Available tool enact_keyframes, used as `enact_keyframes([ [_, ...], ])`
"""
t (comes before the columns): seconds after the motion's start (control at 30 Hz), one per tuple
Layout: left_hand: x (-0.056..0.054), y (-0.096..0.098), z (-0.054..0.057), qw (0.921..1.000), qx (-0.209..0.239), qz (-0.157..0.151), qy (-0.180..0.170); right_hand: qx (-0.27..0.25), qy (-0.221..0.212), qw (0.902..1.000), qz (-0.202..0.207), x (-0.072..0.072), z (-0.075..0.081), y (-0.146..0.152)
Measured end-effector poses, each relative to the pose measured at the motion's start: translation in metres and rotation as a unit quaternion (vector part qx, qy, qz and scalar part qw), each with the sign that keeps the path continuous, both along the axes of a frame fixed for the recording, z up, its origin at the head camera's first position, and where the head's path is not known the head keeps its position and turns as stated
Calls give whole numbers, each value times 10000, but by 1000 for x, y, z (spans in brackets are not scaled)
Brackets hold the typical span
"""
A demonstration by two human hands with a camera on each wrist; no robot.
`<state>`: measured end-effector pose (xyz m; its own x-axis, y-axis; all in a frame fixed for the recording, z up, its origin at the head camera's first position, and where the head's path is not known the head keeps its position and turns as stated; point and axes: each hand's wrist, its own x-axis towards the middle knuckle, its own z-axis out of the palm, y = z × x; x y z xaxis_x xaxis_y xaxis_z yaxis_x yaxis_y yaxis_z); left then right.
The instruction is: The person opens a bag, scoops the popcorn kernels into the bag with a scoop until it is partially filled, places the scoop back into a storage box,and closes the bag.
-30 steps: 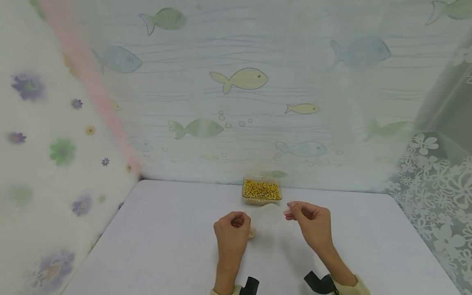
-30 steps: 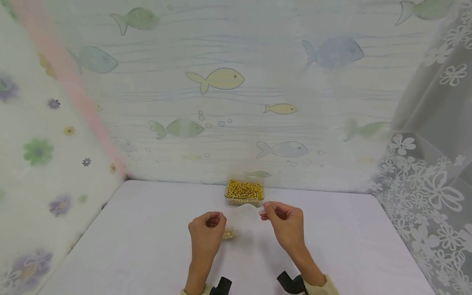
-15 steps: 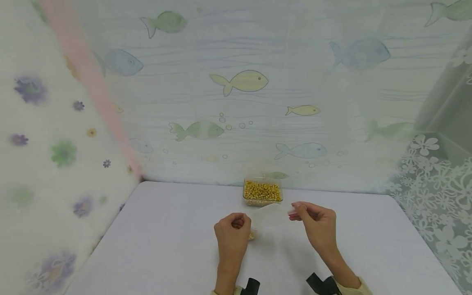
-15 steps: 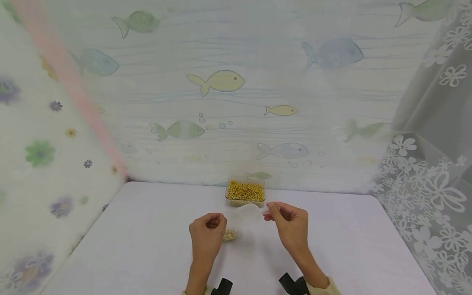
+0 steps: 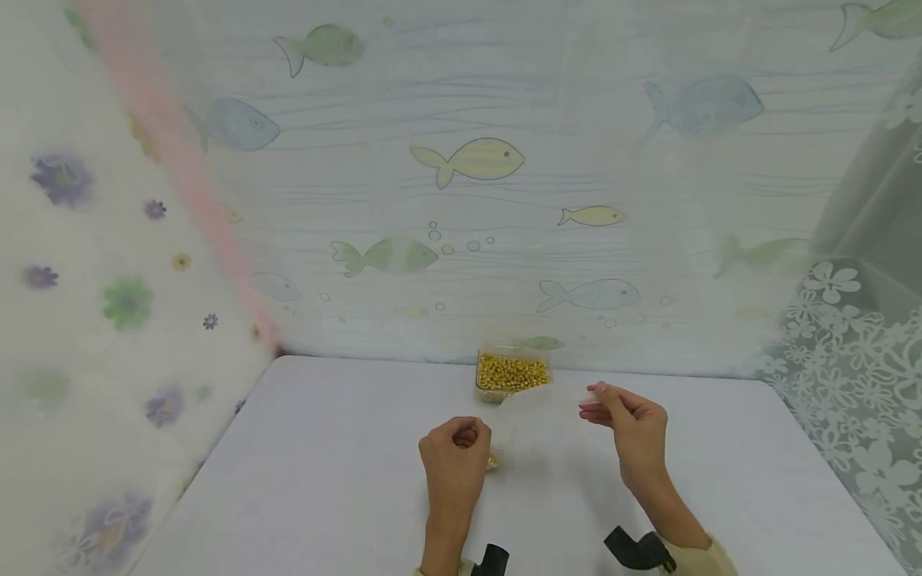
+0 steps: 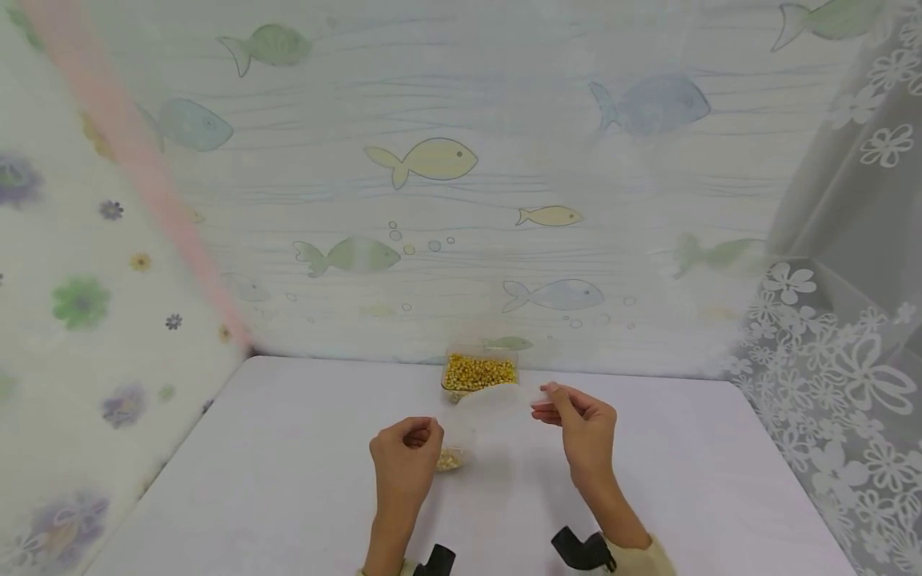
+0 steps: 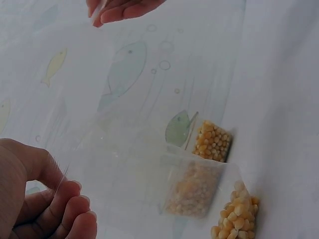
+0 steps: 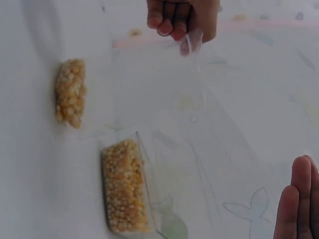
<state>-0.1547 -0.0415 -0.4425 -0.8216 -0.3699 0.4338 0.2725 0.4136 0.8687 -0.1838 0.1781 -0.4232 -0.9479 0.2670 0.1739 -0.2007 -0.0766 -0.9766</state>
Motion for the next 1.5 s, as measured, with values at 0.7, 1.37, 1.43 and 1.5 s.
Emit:
enact_keyframes([
  [0.7, 0, 0, 0, 10000, 56, -62, 7, -171, -147, 9976, -653, -51, -43, -2],
  [1.37, -1, 0, 1, 9999, 114, -69, 79, 711, 198, 9962, -467, -72, -57, -16],
  [1.43, -1, 0, 1, 9999, 118, -77, 80, 646, -47, 9970, -417, -73, -58, -18],
  [1.5, -1, 0, 1, 9998, 139, -82, 66, 497, -344, 9978, -276, -74, -58, -19],
])
